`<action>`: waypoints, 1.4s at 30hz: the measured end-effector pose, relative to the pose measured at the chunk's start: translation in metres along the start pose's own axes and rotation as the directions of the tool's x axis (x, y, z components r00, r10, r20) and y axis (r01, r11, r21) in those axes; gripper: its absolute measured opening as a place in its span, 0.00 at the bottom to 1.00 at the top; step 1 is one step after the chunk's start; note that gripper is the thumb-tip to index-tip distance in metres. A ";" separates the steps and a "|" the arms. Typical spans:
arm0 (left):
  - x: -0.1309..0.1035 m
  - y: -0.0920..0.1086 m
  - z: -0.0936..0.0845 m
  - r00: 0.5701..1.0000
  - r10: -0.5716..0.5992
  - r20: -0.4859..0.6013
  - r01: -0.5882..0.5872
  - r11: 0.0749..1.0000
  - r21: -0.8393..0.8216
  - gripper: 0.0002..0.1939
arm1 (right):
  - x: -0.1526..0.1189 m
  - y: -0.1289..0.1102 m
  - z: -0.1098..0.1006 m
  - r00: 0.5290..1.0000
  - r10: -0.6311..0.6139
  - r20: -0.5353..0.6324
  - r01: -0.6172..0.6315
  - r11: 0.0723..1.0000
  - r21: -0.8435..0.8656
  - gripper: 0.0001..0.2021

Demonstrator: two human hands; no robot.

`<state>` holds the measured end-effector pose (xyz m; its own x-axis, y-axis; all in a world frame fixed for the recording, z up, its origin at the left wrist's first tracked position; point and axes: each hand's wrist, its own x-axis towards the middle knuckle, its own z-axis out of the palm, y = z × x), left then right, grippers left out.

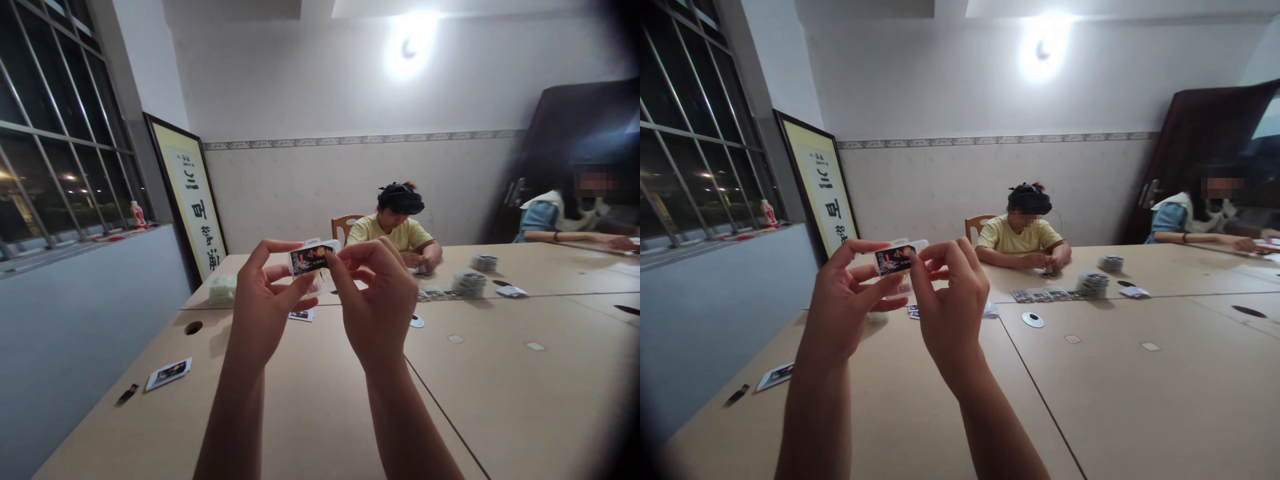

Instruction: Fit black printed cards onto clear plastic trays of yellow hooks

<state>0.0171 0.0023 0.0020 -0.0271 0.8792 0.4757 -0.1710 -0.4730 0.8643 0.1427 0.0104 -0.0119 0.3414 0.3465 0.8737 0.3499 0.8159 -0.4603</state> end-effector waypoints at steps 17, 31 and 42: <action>0.004 -0.006 -0.001 0.998 0.047 -0.045 -0.047 0.999 0.012 0.21 | -0.008 0.000 0.008 0.964 -0.262 0.036 0.265 0.959 -0.106 0.07; 0.002 -0.008 0.002 0.995 0.100 -0.016 -0.099 0.992 0.074 0.21 | -0.003 0.000 0.004 1.000 0.009 -0.012 -0.006 0.986 0.165 0.11; 0.006 -0.015 0.006 0.996 0.085 0.026 -0.087 0.992 0.096 0.19 | -0.004 -0.003 0.000 0.972 -0.212 -0.102 0.202 0.975 -0.094 0.11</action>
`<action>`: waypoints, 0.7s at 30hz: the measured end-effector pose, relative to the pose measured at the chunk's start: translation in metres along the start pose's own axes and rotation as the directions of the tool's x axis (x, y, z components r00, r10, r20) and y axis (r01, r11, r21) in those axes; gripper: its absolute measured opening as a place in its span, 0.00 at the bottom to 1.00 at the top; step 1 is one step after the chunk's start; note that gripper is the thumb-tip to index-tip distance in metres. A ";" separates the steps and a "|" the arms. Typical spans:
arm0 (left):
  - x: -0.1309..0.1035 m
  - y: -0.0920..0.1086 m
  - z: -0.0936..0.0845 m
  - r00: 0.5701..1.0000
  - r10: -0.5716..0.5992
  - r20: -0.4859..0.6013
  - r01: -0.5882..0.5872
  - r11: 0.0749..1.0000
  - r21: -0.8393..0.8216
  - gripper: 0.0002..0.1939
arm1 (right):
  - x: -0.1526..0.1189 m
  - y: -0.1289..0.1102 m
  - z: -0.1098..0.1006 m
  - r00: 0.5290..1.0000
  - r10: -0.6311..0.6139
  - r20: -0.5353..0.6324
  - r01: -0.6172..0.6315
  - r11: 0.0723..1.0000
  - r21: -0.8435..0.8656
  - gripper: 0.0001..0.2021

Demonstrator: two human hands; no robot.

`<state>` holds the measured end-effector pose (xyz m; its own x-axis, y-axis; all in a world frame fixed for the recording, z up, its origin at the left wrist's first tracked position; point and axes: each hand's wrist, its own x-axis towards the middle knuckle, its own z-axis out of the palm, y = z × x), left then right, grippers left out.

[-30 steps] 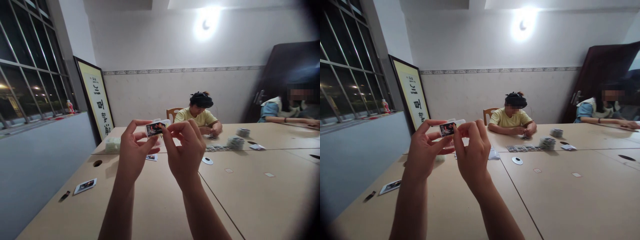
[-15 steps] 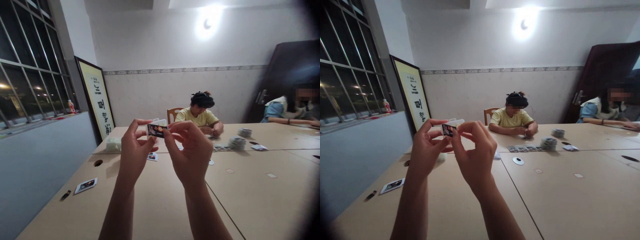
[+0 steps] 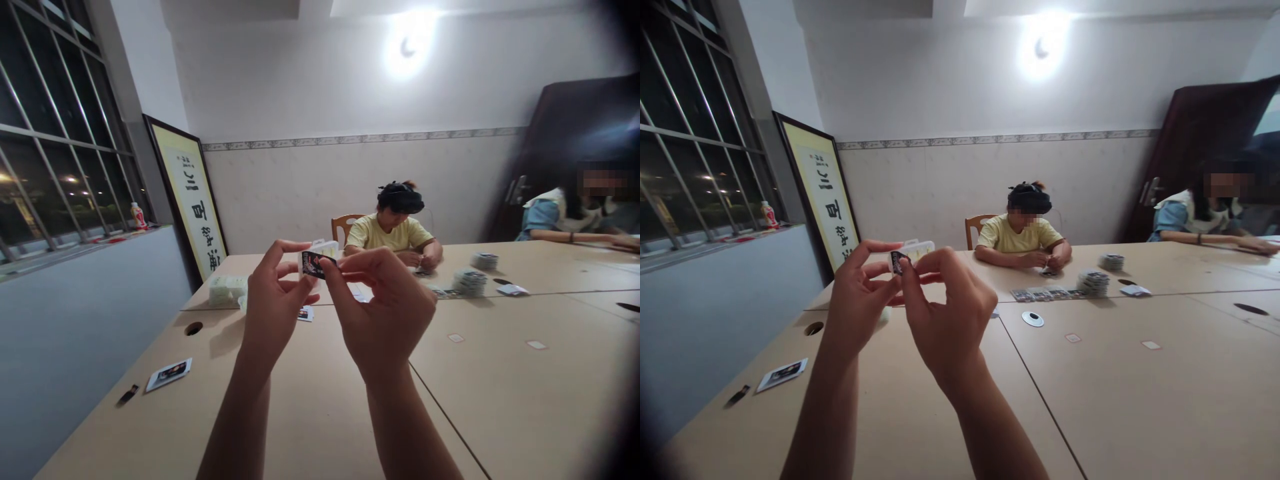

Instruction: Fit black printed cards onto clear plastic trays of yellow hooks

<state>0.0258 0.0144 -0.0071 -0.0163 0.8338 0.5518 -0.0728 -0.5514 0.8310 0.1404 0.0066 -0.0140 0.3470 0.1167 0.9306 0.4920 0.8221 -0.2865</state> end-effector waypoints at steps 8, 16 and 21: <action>0.002 -0.001 -0.001 1.000 -0.019 0.018 0.020 0.995 -0.096 0.19 | 0.001 0.000 0.000 0.935 -0.349 0.058 0.353 0.933 -0.068 0.13; 0.003 0.002 -0.006 0.995 -0.051 0.084 0.066 0.981 -0.181 0.21 | 0.005 -0.001 0.000 0.865 -0.493 0.090 0.496 0.869 -0.007 0.14; 0.005 0.001 -0.007 0.994 -0.072 0.084 0.087 0.979 -0.183 0.22 | 0.004 0.000 -0.004 0.836 -0.540 0.100 0.541 0.841 0.018 0.14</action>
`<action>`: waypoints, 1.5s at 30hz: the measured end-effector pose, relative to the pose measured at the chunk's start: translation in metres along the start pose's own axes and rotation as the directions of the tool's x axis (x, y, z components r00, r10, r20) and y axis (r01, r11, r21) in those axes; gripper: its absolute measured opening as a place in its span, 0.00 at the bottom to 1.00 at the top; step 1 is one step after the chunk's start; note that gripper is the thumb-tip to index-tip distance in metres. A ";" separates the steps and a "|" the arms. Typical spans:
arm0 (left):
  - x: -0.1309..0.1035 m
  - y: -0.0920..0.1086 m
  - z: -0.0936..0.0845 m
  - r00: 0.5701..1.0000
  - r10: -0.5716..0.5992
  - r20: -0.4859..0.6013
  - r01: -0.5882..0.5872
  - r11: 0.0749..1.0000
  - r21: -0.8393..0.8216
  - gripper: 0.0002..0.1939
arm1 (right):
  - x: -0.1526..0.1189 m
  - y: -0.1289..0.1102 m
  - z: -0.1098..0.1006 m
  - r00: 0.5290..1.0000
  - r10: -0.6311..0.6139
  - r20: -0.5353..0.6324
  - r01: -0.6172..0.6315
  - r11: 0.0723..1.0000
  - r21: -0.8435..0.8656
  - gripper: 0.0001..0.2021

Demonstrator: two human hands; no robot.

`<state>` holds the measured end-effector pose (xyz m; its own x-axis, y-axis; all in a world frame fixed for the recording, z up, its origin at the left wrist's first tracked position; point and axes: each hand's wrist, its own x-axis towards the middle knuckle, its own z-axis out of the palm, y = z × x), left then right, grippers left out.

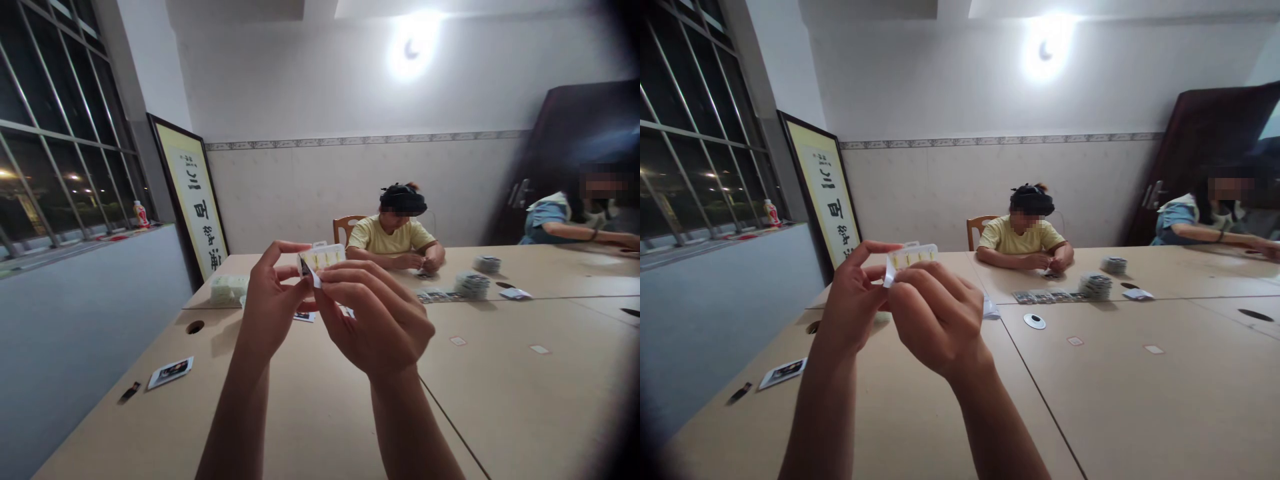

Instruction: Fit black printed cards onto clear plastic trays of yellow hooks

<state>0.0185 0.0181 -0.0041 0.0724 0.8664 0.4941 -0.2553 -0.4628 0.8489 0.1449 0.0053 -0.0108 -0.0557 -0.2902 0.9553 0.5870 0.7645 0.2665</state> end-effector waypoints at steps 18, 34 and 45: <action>-0.013 0.012 -0.007 0.985 0.060 0.164 -0.064 0.998 0.024 0.31 | 0.002 -0.002 -0.010 0.699 0.708 -0.099 -0.643 0.684 0.344 0.11; -0.017 0.017 -0.007 0.990 0.086 0.113 -0.087 0.996 0.006 0.17 | 0.005 -0.003 -0.007 0.661 0.750 0.029 -0.639 0.542 0.547 0.11; -0.017 0.015 -0.008 0.990 0.110 0.085 -0.113 0.993 0.032 0.15 | 0.004 -0.008 -0.001 0.635 0.771 -0.058 -0.613 0.548 0.569 0.12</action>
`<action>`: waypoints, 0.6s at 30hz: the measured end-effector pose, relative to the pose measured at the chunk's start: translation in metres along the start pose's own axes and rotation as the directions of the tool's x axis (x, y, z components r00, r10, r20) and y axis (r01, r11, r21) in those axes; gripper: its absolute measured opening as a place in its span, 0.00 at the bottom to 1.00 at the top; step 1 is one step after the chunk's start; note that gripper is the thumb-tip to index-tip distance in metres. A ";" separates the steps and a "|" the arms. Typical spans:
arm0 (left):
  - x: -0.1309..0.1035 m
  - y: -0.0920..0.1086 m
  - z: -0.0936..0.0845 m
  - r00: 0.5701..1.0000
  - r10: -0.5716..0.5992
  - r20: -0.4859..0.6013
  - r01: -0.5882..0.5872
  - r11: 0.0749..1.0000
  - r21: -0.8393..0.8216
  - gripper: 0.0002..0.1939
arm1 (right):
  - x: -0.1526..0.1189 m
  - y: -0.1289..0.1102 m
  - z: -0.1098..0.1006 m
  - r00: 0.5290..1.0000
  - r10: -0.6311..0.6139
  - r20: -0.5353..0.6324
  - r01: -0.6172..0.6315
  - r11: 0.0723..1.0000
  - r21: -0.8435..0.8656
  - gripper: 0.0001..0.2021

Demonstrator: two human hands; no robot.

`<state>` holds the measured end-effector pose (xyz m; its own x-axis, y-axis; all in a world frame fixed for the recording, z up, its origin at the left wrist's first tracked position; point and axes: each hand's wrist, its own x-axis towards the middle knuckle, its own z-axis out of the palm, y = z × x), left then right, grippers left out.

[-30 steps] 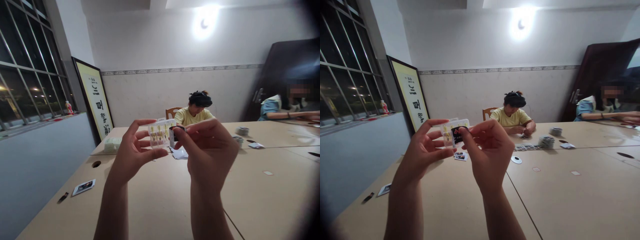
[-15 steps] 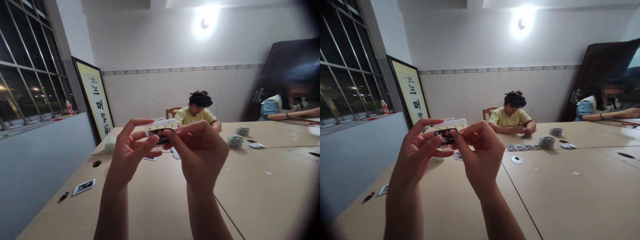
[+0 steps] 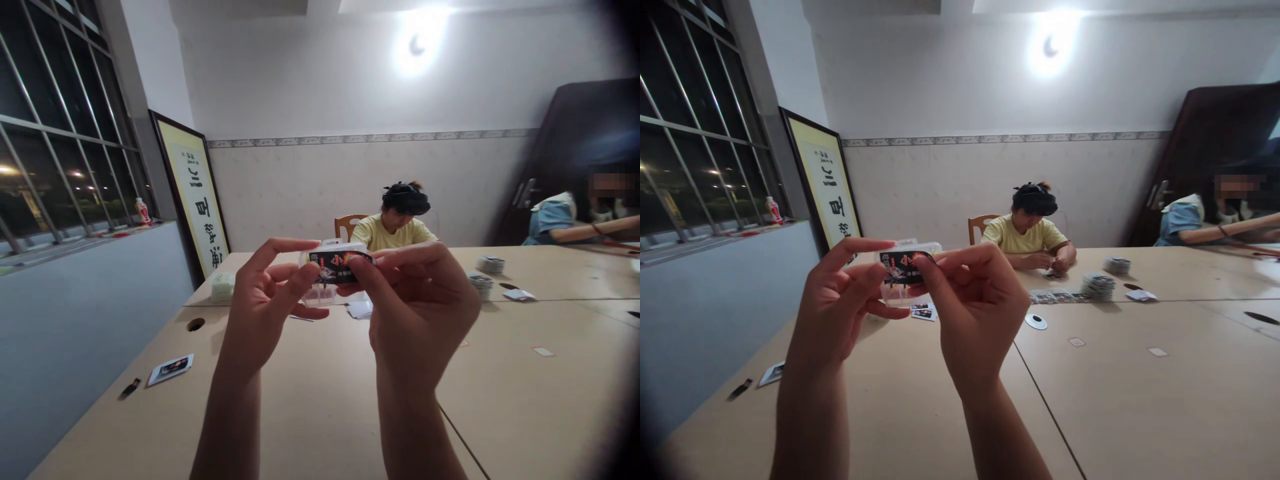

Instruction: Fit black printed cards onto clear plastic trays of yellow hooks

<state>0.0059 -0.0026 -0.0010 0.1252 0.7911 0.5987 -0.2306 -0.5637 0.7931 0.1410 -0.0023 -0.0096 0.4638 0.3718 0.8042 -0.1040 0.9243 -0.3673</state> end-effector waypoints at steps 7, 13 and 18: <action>-0.001 0.002 0.002 1.000 0.003 0.003 -0.003 1.000 0.000 0.14 | 0.000 0.001 0.001 0.999 -0.047 0.017 0.049 0.995 -0.088 0.12; 0.000 0.002 0.002 1.000 0.013 0.010 -0.013 1.000 -0.019 0.10 | 0.000 0.002 0.001 0.994 -0.101 0.039 0.105 0.988 -0.115 0.12; 0.000 0.003 0.003 1.000 0.008 0.006 -0.008 1.000 -0.029 0.09 | 0.000 0.003 0.002 0.997 -0.078 0.016 0.079 0.996 -0.046 0.12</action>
<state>0.0081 -0.0053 0.0018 0.1291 0.7852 0.6056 -0.2598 -0.5626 0.7849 0.1388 0.0002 -0.0098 0.4567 0.2998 0.8376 -0.0268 0.9457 -0.3239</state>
